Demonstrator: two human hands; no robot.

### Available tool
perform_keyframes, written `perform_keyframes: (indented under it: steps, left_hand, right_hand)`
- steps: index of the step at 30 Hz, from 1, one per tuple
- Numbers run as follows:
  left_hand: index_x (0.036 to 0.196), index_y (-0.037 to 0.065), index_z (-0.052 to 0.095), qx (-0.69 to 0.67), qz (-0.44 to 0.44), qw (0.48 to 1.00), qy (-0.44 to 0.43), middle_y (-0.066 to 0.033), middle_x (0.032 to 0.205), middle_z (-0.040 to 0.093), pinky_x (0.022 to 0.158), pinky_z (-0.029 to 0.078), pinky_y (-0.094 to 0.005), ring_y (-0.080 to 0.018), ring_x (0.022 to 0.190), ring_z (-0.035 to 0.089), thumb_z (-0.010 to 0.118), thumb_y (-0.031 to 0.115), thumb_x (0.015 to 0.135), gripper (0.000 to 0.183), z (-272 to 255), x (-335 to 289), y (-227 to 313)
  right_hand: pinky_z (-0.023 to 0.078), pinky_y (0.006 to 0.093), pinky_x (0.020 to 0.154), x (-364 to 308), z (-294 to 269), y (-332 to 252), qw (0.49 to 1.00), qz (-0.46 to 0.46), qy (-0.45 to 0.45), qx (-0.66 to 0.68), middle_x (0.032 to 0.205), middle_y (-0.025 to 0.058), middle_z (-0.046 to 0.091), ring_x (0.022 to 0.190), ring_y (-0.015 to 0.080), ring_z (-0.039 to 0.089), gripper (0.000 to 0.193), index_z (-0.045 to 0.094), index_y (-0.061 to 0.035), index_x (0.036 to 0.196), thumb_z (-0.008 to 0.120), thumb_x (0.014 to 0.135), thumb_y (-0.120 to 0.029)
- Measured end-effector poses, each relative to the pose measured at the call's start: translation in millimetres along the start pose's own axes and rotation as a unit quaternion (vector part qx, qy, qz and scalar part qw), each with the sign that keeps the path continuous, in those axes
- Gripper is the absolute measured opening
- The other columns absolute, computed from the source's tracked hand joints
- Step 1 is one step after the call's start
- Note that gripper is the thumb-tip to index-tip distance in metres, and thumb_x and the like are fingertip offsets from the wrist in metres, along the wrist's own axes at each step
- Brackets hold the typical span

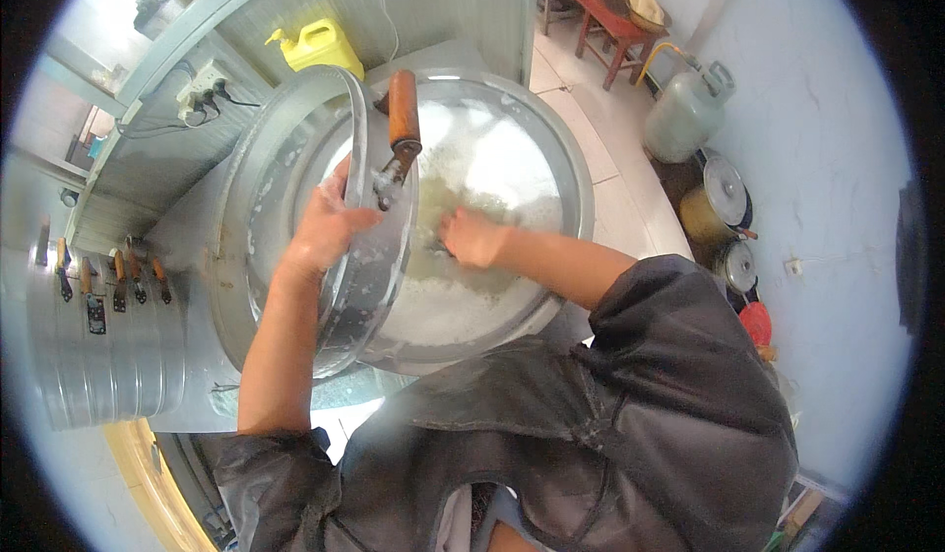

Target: The person scrubs a large metal lid with a cloth in a soapy basin, rinses it, and places it on a stainless steel counter. They then wipe the counter surface with the cloth.

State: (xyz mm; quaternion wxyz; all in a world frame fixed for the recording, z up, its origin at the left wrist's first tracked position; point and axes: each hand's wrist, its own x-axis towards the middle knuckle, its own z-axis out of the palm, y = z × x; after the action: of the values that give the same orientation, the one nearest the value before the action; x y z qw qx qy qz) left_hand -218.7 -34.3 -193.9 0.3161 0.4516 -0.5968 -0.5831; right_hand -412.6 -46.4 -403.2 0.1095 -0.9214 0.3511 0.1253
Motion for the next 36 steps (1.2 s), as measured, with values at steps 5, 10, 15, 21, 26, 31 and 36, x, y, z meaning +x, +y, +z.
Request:
perform_keyframes:
  steps: [5, 10, 15, 21, 26, 31, 36]
  left_hand:
    - [0.141, 0.005, 0.03, 0.049, -0.045, 0.998, -0.021, -0.007, 0.129, 0.047, 0.096, 0.037, -0.0297, -0.0176, 0.114, 0.046, 0.06, -0.009, 0.063, 0.085, -5.0, -32.2, 4.0]
    - [0.143, 0.004, 0.027, 0.085, 0.026, 0.994, -0.063, -0.0075, 0.136, 0.04, 0.106, 0.023, -0.0292, -0.0174, 0.126, 0.033, 0.054, -0.008, 0.061, 0.087, -10.2, -45.9, -5.0]
    - [0.142, 0.003, 0.028, 0.059, 0.069, 0.993, -0.07, -0.0088, 0.128, 0.047, 0.104, 0.026, -0.0271, -0.0179, 0.119, 0.041, 0.052, -0.008, 0.061, 0.085, -5.2, -27.2, -4.5]
    - [0.136, 0.001, 0.036, 0.071, 0.062, 0.995, -0.021, -0.0052, 0.11, 0.055, 0.084, 0.04, -0.0268, -0.0141, 0.094, 0.05, 0.055, -0.008, 0.061, 0.079, 6.2, -4.1, -12.5]
    - [0.12, 0.0, 0.049, 0.065, -0.04, 0.996, -0.035, -0.0061, 0.108, 0.058, 0.082, 0.044, -0.0289, -0.0147, 0.091, 0.054, 0.058, -0.007, 0.06, 0.061, -5.5, 19.0, -22.9]
    - [0.124, -0.003, 0.046, 0.064, 0.034, 0.997, 0.02, -0.0072, 0.111, 0.055, 0.089, 0.037, -0.0283, -0.0159, 0.098, 0.049, 0.059, -0.006, 0.059, 0.066, 7.3, 7.6, -22.3]
    - [0.13, -0.001, 0.042, 0.04, 0.015, 0.999, 0.009, -0.0067, 0.096, 0.057, 0.071, 0.042, -0.0252, -0.0135, 0.079, 0.051, 0.054, -0.007, 0.06, 0.071, 3.6, 3.4, -10.1]
  right_hand:
    - [0.045, 0.0374, 0.082, 4.8, -2.2, 24.3, 0.939, 0.224, 0.114, 0.236, 0.091, 0.0184, 0.061, 0.09, 0.029, 0.057, 0.034, 0.055, 0.0009, 0.109, 0.052, 0.076, -0.006]
    - [0.042, 0.0279, 0.075, -64.0, -112.1, 47.2, 0.68, 0.159, 0.306, 0.647, 0.088, 0.0032, 0.057, 0.085, 0.0138, 0.053, 0.023, 0.053, -0.007, 0.098, 0.059, 0.076, -0.008]
    - [0.044, 0.0322, 0.083, -70.4, -259.6, 23.9, 0.795, 0.157, 0.378, 0.447, 0.096, 0.0131, 0.057, 0.094, 0.0224, 0.056, 0.035, 0.052, 0.0003, 0.105, 0.059, 0.076, -0.018]
    - [0.045, 0.0391, 0.085, 11.9, -272.2, -21.2, 0.922, 0.255, 0.283, 0.065, 0.099, 0.0231, 0.06, 0.097, 0.0355, 0.056, 0.034, 0.053, 0.0073, 0.103, 0.055, 0.075, -0.012]
    - [0.045, 0.0344, 0.078, 14.9, -223.0, -49.9, 0.935, 0.227, 0.243, -0.121, 0.093, 0.0184, 0.061, 0.09, 0.0285, 0.058, 0.036, 0.054, 0.0053, 0.102, 0.061, 0.073, -0.016]
    - [0.043, 0.0307, 0.08, 28.9, -246.3, -36.4, 0.919, 0.276, 0.257, -0.118, 0.099, 0.0174, 0.06, 0.097, 0.0275, 0.055, 0.036, 0.055, 0.0015, 0.102, 0.064, 0.072, -0.017]
    - [0.04, 0.0374, 0.083, 40.3, -238.7, -23.2, 0.886, 0.225, 0.405, -0.01, 0.101, 0.0209, 0.056, 0.095, 0.0346, 0.052, 0.028, 0.054, 0.0036, 0.096, 0.057, 0.07, -0.006]
